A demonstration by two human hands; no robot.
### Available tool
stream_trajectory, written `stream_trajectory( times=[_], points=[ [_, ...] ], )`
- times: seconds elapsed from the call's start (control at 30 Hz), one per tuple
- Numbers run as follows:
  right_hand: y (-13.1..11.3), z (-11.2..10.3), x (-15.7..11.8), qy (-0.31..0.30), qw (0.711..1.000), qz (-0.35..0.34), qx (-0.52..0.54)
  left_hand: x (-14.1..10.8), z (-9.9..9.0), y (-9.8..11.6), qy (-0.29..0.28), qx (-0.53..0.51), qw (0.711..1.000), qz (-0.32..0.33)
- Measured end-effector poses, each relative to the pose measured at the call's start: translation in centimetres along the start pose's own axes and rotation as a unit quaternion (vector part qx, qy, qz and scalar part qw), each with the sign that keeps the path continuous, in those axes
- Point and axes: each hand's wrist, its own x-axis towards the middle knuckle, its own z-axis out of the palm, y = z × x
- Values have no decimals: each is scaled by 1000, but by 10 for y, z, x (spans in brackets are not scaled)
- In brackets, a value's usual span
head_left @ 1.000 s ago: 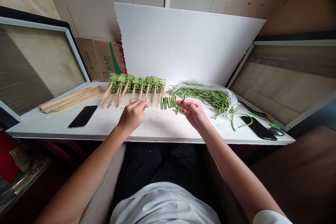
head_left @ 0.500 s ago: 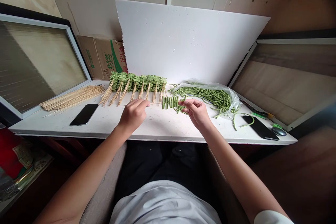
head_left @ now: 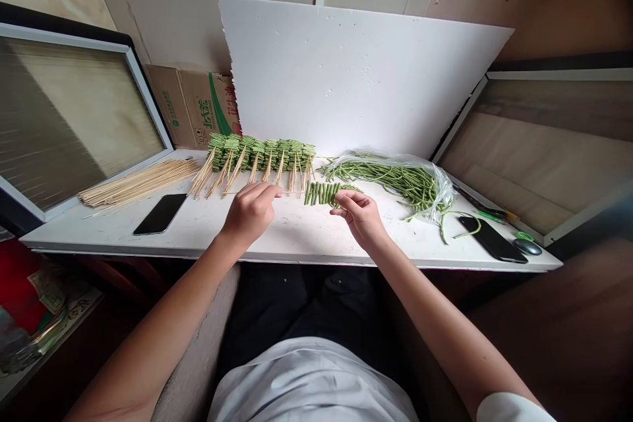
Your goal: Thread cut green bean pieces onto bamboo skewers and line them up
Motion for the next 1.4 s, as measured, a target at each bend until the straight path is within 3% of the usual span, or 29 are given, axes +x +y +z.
stream_trajectory(
  times=[0.2,0.37,0.6,0.73,0.93,1.07,1.23,1.4],
  points=[
    [-8,-5,4,-16,1000,-8,12,-6,5,-8,-40,-30,997,-57],
    [4,-21,15,-7,999,35,-18,-15,14,-19,-109,-72,981,-141],
    [18,-44,27,22,991,77,-108,-38,32,-47,-268,-134,913,-276],
    [15,-66,40,50,979,73,-182,-50,40,-60,-353,-137,877,-295],
    [-4,-125,80,130,892,19,-433,-52,41,-63,-434,-108,846,-291],
    [-17,-169,105,165,800,9,-576,-53,38,-63,-440,-112,837,-306],
    [-25,-208,127,101,694,27,-712,-52,39,-63,-448,-124,826,-319],
    [-29,-225,148,34,624,33,-780,-50,43,-62,-464,-121,822,-308]
  ],
)
